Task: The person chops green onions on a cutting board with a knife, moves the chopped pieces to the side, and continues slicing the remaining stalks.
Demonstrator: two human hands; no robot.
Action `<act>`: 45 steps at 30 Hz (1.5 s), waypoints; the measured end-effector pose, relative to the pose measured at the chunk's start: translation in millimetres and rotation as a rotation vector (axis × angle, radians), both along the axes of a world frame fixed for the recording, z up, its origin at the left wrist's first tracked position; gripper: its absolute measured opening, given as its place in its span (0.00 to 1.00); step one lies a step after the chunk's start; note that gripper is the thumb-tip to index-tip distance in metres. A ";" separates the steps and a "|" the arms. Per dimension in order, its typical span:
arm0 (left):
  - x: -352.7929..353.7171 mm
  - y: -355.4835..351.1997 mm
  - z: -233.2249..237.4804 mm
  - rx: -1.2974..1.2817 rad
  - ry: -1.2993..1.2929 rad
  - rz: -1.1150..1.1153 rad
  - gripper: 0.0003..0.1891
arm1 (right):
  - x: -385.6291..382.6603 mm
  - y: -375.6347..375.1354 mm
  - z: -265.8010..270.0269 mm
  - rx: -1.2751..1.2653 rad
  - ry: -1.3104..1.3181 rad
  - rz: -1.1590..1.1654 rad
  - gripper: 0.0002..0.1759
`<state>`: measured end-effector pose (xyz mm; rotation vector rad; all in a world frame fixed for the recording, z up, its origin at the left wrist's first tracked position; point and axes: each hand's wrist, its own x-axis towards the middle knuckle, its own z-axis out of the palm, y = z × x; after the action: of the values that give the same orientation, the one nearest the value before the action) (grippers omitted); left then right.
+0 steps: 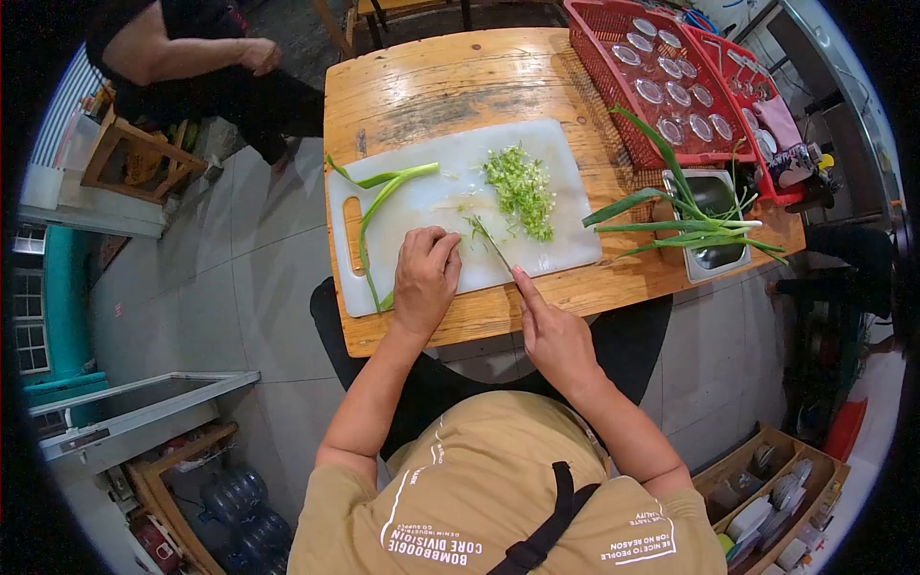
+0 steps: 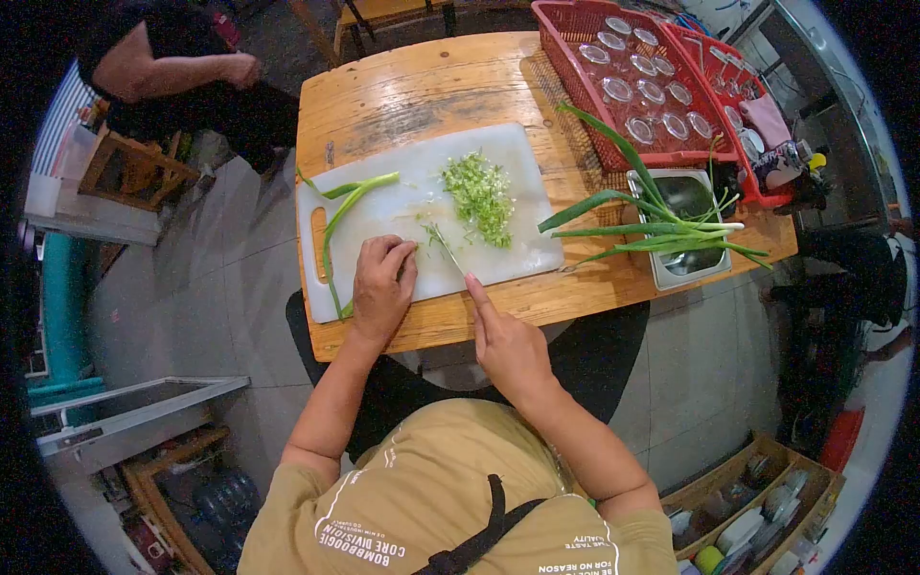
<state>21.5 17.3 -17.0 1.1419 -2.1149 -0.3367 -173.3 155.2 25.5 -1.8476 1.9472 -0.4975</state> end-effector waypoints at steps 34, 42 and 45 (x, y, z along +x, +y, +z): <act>-0.6 -3.6 3.3 0.024 0.036 0.082 0.12 | 9.2 -28.2 -18.7 -0.119 -0.060 -0.038 0.32; 4.6 -9.3 4.1 0.032 0.054 0.143 0.12 | 23.7 -0.2 -14.6 -0.050 -0.227 0.015 0.33; 5.5 -9.9 5.5 0.041 0.046 0.156 0.12 | 11.8 -14.7 -22.7 -0.111 -0.107 -0.047 0.33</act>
<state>27.0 7.5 -11.6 1.3012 -1.9733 -0.3314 -161.5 140.5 2.7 -1.8050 1.9302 -0.7181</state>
